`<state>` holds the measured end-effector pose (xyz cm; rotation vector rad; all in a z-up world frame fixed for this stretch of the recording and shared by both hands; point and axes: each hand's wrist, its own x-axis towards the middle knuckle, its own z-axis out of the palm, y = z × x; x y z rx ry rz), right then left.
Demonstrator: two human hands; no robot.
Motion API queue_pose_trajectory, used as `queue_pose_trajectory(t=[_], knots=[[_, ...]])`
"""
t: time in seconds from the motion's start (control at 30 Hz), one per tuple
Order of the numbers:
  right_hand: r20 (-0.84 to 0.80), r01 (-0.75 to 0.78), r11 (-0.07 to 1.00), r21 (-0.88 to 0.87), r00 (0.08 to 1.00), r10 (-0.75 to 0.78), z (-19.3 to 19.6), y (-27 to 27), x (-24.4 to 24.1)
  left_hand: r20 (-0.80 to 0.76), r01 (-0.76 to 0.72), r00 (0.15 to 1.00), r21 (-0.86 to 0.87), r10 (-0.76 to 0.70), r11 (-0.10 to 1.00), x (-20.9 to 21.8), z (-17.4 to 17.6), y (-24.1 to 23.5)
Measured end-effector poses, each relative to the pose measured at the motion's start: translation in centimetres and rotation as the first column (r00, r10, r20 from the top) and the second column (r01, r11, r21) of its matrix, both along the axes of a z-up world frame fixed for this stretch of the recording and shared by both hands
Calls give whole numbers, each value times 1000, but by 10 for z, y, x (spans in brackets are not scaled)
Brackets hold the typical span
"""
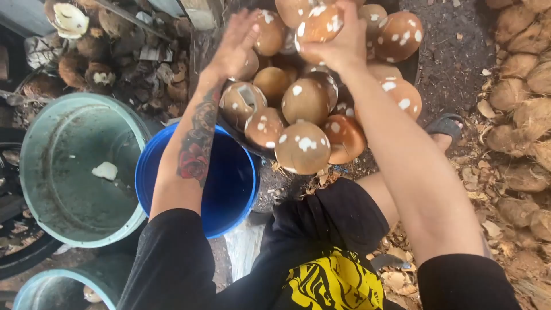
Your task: The person sits on the ground and uses their hands to peel the fibrous husk off a coconut. They then use a knife to scrape the remaining fibers from the coconut shell, rotating it to clean the surface.
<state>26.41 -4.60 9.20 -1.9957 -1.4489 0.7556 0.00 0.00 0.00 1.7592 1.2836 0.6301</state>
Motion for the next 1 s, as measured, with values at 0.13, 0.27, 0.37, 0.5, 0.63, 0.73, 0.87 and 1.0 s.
queue_pose_trajectory(t=[0.13, 0.27, 0.37, 0.5, 0.63, 0.73, 0.87, 1.0], knots=[[-55, 73, 977, -199, 995, -85, -4, 12, -21, -101, -106, 992, -301, 79, 948, 28, 71, -18], [6, 36, 944, -328, 999, -36, -19, 23, -30, -172, -93, 985, -351, 34, 932, 25, 50, -2], [44, 11, 941, -339, 999, 4, -23, 26, -33, -182, -85, 983, -324, 26, 942, 22, 53, -1], [240, -170, 935, -312, 938, 251, -29, 21, -36, -246, -88, 969, -319, 7, 944, 25, 52, -4], [300, -178, 906, -385, 904, 305, -22, 23, -38, -198, -74, 980, -309, 12, 948, 24, 48, -4], [194, -186, 867, -462, 933, 303, -11, 23, -36, -128, -52, 992, -292, 15, 955, 27, 47, -4], [151, -218, 817, -535, 926, 346, -7, 17, -26, -257, -129, 966, -347, 38, 929, 32, 59, -5], [84, -254, 884, -392, 947, 309, -10, 27, -2, 63, -56, 995, -303, 79, 951, 34, 18, 26]])
